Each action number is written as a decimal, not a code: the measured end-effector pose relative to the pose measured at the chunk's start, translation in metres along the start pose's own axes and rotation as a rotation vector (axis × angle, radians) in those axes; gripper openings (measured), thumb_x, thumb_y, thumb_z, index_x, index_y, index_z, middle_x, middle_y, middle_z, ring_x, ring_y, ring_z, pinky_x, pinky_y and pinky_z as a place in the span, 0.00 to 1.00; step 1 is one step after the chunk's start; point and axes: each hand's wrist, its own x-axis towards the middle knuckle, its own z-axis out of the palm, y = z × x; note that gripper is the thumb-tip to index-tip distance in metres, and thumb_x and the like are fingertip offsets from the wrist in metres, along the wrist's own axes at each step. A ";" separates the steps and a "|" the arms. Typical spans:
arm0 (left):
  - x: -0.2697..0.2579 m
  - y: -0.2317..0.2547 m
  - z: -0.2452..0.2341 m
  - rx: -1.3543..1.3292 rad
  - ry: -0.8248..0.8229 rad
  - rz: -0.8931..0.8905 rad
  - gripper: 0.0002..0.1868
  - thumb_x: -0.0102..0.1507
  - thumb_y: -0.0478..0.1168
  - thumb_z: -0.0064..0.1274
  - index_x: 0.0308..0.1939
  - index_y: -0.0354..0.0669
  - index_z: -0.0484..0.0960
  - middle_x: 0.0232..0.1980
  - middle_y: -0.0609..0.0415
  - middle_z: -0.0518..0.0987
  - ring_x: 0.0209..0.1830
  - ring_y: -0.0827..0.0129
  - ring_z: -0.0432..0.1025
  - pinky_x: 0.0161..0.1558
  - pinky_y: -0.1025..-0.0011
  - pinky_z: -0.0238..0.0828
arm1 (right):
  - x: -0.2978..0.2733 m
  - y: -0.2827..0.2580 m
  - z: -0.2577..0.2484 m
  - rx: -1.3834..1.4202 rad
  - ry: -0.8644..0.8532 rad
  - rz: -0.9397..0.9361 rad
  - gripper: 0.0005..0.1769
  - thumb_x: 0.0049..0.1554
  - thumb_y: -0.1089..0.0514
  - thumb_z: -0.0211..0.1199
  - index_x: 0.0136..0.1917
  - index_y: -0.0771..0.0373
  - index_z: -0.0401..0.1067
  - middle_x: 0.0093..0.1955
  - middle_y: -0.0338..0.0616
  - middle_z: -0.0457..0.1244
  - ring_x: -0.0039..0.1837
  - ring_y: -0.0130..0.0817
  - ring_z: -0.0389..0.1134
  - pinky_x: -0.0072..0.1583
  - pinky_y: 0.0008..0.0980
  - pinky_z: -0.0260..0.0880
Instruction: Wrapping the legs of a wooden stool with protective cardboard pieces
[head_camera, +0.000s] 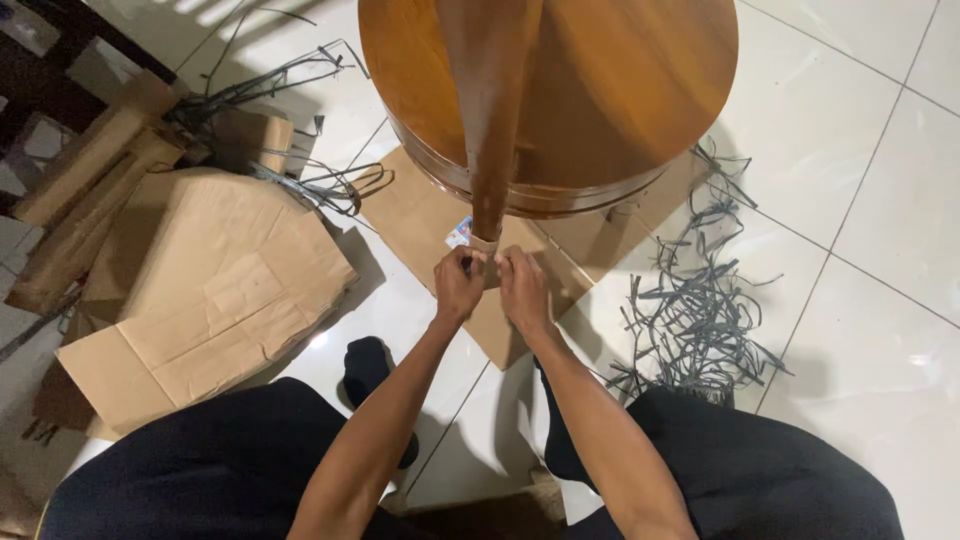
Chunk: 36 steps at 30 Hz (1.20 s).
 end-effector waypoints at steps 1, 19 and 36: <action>-0.002 -0.005 0.004 0.000 -0.002 -0.002 0.04 0.64 0.37 0.55 0.38 0.41 0.83 0.37 0.42 0.84 0.43 0.45 0.80 0.45 0.54 0.76 | -0.003 -0.005 -0.004 -0.001 -0.001 0.002 0.16 0.70 0.49 0.50 0.47 0.61 0.69 0.38 0.51 0.65 0.49 0.58 0.69 0.53 0.52 0.69; 0.003 -0.039 0.040 -0.807 0.012 -0.479 0.24 0.57 0.40 0.72 0.52 0.33 0.79 0.39 0.44 0.86 0.32 0.65 0.81 0.33 0.68 0.81 | -0.013 0.002 0.035 0.303 0.155 0.390 0.12 0.61 0.53 0.57 0.38 0.57 0.74 0.31 0.46 0.69 0.40 0.42 0.71 0.47 0.43 0.71; 0.002 -0.025 0.034 -0.728 0.060 -0.453 0.14 0.58 0.35 0.68 0.46 0.38 0.82 0.34 0.51 0.85 0.25 0.77 0.75 0.27 0.80 0.76 | -0.013 -0.013 0.020 0.236 0.269 0.228 0.04 0.58 0.54 0.67 0.47 0.52 0.80 0.44 0.44 0.71 0.48 0.43 0.73 0.49 0.39 0.73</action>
